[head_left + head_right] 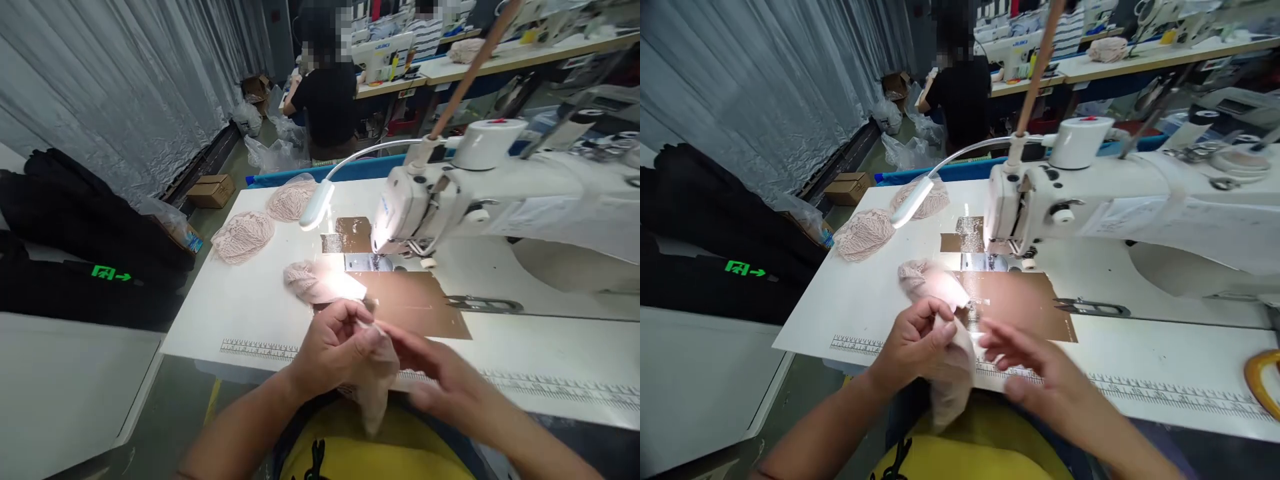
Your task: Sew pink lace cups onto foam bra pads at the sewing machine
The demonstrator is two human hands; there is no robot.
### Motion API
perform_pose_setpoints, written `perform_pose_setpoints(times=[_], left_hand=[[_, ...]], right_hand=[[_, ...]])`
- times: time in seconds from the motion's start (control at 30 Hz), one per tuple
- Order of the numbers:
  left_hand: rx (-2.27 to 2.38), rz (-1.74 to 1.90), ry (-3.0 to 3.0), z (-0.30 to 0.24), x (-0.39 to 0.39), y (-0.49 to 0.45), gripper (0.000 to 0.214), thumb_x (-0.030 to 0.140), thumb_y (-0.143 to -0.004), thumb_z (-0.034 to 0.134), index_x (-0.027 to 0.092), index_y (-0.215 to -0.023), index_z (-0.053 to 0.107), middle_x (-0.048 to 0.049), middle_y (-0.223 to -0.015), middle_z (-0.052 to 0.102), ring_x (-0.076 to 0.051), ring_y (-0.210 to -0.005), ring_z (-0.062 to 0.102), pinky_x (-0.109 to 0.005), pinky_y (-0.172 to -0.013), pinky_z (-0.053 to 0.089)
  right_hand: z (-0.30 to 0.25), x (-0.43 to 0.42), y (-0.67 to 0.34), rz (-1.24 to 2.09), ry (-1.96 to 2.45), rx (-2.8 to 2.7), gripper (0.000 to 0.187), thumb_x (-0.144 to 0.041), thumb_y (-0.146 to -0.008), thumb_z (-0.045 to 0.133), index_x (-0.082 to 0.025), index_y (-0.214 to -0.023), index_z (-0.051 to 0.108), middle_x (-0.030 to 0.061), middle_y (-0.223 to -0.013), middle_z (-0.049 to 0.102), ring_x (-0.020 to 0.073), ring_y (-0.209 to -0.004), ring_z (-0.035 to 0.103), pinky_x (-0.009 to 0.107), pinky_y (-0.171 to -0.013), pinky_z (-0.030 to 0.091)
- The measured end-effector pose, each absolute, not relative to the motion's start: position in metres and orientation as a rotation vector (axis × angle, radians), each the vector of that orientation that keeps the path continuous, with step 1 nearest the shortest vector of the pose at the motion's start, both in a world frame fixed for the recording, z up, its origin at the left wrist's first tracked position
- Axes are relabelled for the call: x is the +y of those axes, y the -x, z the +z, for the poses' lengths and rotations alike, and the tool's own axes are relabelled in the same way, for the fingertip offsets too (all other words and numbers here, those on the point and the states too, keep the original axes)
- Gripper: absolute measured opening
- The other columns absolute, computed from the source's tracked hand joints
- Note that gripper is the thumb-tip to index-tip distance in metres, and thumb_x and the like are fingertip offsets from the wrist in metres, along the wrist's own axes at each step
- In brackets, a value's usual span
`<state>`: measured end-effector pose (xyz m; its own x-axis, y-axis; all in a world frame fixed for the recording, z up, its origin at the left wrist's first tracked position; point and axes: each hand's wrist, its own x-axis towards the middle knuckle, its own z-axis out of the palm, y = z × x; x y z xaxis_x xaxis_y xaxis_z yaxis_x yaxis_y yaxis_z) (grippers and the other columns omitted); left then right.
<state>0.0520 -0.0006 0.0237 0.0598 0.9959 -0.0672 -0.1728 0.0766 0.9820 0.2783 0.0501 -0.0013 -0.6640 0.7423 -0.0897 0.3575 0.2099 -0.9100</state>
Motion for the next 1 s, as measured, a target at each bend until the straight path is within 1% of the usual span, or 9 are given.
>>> perform_pose_setpoints(times=[0.03, 0.1, 0.23, 0.4, 0.57, 0.7, 0.83, 0.93, 1.0], left_hand=[[0.978, 1.21, -1.055, 0.022, 0.002, -0.062, 0.025, 0.037, -0.082, 0.063, 0.016, -0.093, 0.055, 0.0003, -0.071, 0.051, -0.009, -0.062, 0.05, -0.021, -0.06, 0.043], [0.865, 1.249, -1.125, 0.018, 0.005, -0.072, 0.036, 0.036, -0.083, 0.062, 0.017, -0.111, 0.051, -0.0049, -0.087, 0.056, -0.016, -0.082, 0.057, -0.028, -0.074, 0.048], [1.195, 1.346, -1.398, 0.011, 0.002, -0.061, 0.054, 0.032, -0.081, 0.064, 0.021, -0.129, 0.042, -0.0096, -0.116, 0.052, -0.022, -0.106, 0.052, -0.035, -0.093, 0.042], [1.257, 0.998, -1.287, -0.001, -0.005, -0.046, 0.029, 0.041, -0.088, 0.052, 0.014, -0.097, 0.056, -0.002, -0.081, 0.055, -0.013, -0.074, 0.05, -0.024, -0.069, 0.042], [1.277, 0.924, -1.499, 0.005, -0.004, -0.046, 0.029, 0.037, -0.088, 0.051, 0.015, -0.07, 0.046, 0.0033, -0.067, 0.039, -0.009, -0.061, 0.034, -0.021, -0.057, 0.031], [1.321, 0.734, -1.554, 0.032, 0.001, -0.006, 0.033, 0.041, -0.088, 0.05, 0.017, -0.067, 0.041, 0.0046, -0.063, 0.033, -0.008, -0.057, 0.032, -0.022, -0.053, 0.027], [1.748, 0.545, -1.705, 0.054, 0.011, 0.055, 0.032, 0.044, -0.088, 0.045, 0.017, -0.07, 0.048, 0.0025, -0.065, 0.042, -0.012, -0.061, 0.042, -0.024, -0.057, 0.034], [2.298, 0.406, -1.87, 0.053, 0.019, 0.075, 0.031, 0.041, -0.085, 0.048, 0.017, -0.102, 0.058, -0.0078, -0.099, 0.058, -0.025, -0.093, 0.054, -0.035, -0.075, 0.044], [2.338, 0.416, -1.979, 0.047, 0.022, 0.072, 0.041, 0.04, -0.085, 0.048, 0.019, -0.12, 0.053, -0.0116, -0.123, 0.053, -0.029, -0.114, 0.049, -0.041, -0.089, 0.044]], right_hand=[[0.002, 0.043, -0.266, 1.62, 0.912, -2.053, 0.064, -0.057, -0.076, 0.061, -0.024, -0.131, 0.051, 0.0096, -0.107, 0.067, 0.0284, -0.094, 0.064, 0.038, -0.077, 0.053], [0.004, 0.037, -0.244, 1.721, 0.956, -1.85, 0.051, -0.052, -0.081, 0.058, -0.019, -0.12, 0.058, 0.0091, -0.097, 0.068, 0.0277, -0.093, 0.063, 0.038, -0.078, 0.052], [-0.001, 0.041, -0.232, 2.052, 0.878, -1.46, 0.042, -0.044, -0.082, 0.061, -0.017, -0.114, 0.06, 0.0075, -0.094, 0.068, 0.024, -0.088, 0.064, 0.037, -0.079, 0.051], [-0.005, 0.05, -0.234, 2.151, 0.792, -1.369, 0.036, -0.041, -0.079, 0.065, -0.016, -0.104, 0.062, 0.005, -0.087, 0.066, 0.0208, -0.08, 0.062, 0.033, -0.074, 0.051], [-0.009, 0.06, -0.231, 2.091, 0.753, -1.595, 0.031, -0.043, -0.081, 0.062, -0.015, -0.094, 0.061, 0.0036, -0.085, 0.063, 0.0179, -0.078, 0.058, 0.029, -0.071, 0.048], [-0.005, 0.069, -0.239, 1.623, 0.982, -1.969, 0.029, -0.045, -0.087, 0.052, -0.018, -0.089, 0.06, 0.0014, -0.074, 0.06, 0.0134, -0.061, 0.051, 0.025, -0.056, 0.042], [-0.001, 0.09, -0.238, 0.732, 1.265, -2.407, 0.027, -0.03, -0.091, 0.043, -0.019, -0.111, 0.058, 0.0067, -0.093, 0.065, 0.0186, -0.076, 0.059, 0.03, -0.066, 0.046], [-0.008, 0.111, -0.221, 0.255, 1.241, -2.716, 0.031, -0.016, -0.088, 0.043, -0.016, -0.116, 0.055, 0.0094, -0.099, 0.065, 0.0189, -0.08, 0.061, 0.027, -0.065, 0.045], [-0.015, 0.123, -0.206, 0.125, 1.241, -2.795, 0.022, -0.009, -0.084, 0.045, -0.014, -0.099, 0.061, 0.0096, -0.086, 0.066, 0.0176, -0.065, 0.06, 0.026, -0.054, 0.04]])
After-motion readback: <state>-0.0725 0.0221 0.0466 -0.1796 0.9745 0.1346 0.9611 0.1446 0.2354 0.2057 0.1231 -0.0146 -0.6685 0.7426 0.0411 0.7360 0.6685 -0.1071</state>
